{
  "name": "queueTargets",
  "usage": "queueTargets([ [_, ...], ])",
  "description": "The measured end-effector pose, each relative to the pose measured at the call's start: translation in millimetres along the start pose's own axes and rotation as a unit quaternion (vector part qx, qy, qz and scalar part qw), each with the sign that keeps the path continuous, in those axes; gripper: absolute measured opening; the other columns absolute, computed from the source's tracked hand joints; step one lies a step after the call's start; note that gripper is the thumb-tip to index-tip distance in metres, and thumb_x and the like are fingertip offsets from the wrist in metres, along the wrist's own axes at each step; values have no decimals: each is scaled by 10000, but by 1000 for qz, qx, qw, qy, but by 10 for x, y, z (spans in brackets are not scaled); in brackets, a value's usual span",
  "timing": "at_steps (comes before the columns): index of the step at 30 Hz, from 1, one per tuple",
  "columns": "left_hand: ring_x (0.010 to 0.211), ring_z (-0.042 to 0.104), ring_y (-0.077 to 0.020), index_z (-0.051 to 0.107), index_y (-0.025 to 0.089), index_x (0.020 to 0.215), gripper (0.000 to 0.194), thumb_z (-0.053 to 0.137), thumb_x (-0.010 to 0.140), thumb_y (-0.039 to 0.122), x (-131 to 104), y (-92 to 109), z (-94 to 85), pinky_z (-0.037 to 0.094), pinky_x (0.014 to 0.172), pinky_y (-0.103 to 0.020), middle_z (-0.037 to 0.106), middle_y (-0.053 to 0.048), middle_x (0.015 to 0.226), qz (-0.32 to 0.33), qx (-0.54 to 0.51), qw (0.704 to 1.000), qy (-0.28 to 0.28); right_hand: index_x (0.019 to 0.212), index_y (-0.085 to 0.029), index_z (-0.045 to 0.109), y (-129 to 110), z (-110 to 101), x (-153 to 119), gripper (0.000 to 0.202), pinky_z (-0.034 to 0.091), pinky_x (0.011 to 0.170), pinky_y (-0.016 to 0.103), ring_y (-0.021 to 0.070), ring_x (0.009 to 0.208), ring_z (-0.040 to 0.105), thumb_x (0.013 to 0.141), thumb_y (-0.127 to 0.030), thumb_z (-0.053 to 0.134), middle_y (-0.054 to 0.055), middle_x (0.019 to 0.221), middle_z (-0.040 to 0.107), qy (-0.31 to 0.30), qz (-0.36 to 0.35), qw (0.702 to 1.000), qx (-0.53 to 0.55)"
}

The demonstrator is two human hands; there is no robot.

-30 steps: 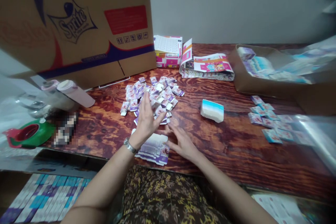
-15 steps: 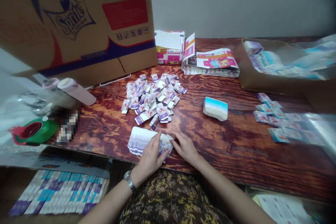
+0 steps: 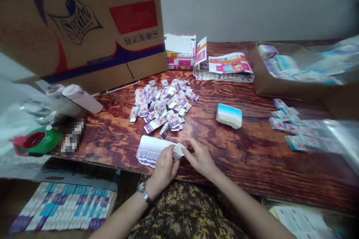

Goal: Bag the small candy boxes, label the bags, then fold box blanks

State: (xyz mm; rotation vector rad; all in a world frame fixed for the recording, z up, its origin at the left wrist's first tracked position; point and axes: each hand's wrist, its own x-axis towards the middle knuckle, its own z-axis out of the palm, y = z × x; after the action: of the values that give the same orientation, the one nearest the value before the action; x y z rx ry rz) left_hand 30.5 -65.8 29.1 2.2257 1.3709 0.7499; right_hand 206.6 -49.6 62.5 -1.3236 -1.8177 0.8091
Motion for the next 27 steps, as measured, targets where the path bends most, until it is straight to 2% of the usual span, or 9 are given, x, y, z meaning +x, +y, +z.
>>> queueTargets([
  [3, 1128, 515, -227, 216, 158, 1357, 609, 491, 813, 158, 39, 6, -50, 452, 918, -375, 495, -152, 1242, 4, -13, 999, 31, 1115, -210, 517, 3, 3, -49, 245, 488, 798, 311, 182, 923, 580, 871, -206, 487, 77, 1028, 579, 17, -56, 998, -5],
  [5, 1085, 545, -208, 246, 179, 1338, 584, 501, 812, 170, 70, 26, -68, 464, 894, -346, 507, -131, 1232, 2, -31, 999, 42, 1104, -203, 538, 1, 22, -90, 242, 453, 893, 349, 211, 1061, 532, 865, -212, 505, 110, 1158, 526, 23, -99, 995, -20],
  [7, 1001, 580, -191, 317, 192, 1275, 507, 505, 805, 167, 99, 55, -77, 479, 852, -329, 542, -106, 1161, -4, -46, 998, 37, 1088, -198, 561, -14, 44, -126, 226, 419, 946, 369, 227, 1137, 487, 872, -211, 495, 121, 1223, 493, 14, -104, 994, -20],
  [10, 913, 592, -178, 399, 193, 1153, 356, 488, 810, 159, 126, 96, -97, 489, 799, -317, 572, -73, 1022, 2, -59, 998, 6, 981, -201, 610, -69, 52, -150, 170, 436, 914, 342, 212, 1083, 526, 893, -225, 466, 99, 1154, 546, -24, -53, 998, 28],
  [12, 903, 584, -183, 406, 186, 1124, 318, 480, 816, 165, 131, 109, -120, 490, 783, -321, 567, -72, 989, 13, -54, 998, -6, 993, -213, 609, -111, 35, -136, 178, 462, 857, 318, 191, 985, 572, 902, -251, 462, 73, 1056, 597, -32, -15, 997, 71],
  [16, 951, 566, -208, 370, 164, 1193, 392, 465, 813, 149, 115, 101, -163, 485, 807, -356, 547, -110, 1055, 40, 0, 999, -21, 1154, -230, 545, -146, 7, -37, 269, 467, 838, 300, 170, 959, 588, 927, -284, 411, 47, 1075, 621, 2, 59, 984, 166],
  [20, 1080, 527, -236, 220, 126, 1347, 571, 450, 826, 159, 103, 103, -153, 468, 878, -386, 502, -167, 1190, 46, 39, 998, -5, 1019, -198, 617, -124, 26, 62, 214, 496, 783, 296, 169, 861, 617, 888, -305, 488, 36, 965, 662, -30, 103, 965, 238],
  [23, 1163, 480, -251, 58, 103, 1414, 700, 442, 832, 171, 113, 139, -124, 453, 917, -394, 458, -199, 1266, 29, 51, 998, -2, 960, -189, 638, -155, 39, 60, 169, 507, 752, 302, 176, 822, 619, 846, -274, 548, 38, 908, 661, -8, 106, 977, 187],
  [27, 1158, 484, -253, -9, 98, 1424, 698, 384, 849, 145, 116, 173, -69, 459, 910, -403, 466, -211, 1258, 17, 56, 998, 0, 1019, -195, 646, -282, 53, -38, 219, 491, 819, 318, 181, 908, 590, 874, -223, 485, 70, 968, 609, 36, 33, 997, 65],
])
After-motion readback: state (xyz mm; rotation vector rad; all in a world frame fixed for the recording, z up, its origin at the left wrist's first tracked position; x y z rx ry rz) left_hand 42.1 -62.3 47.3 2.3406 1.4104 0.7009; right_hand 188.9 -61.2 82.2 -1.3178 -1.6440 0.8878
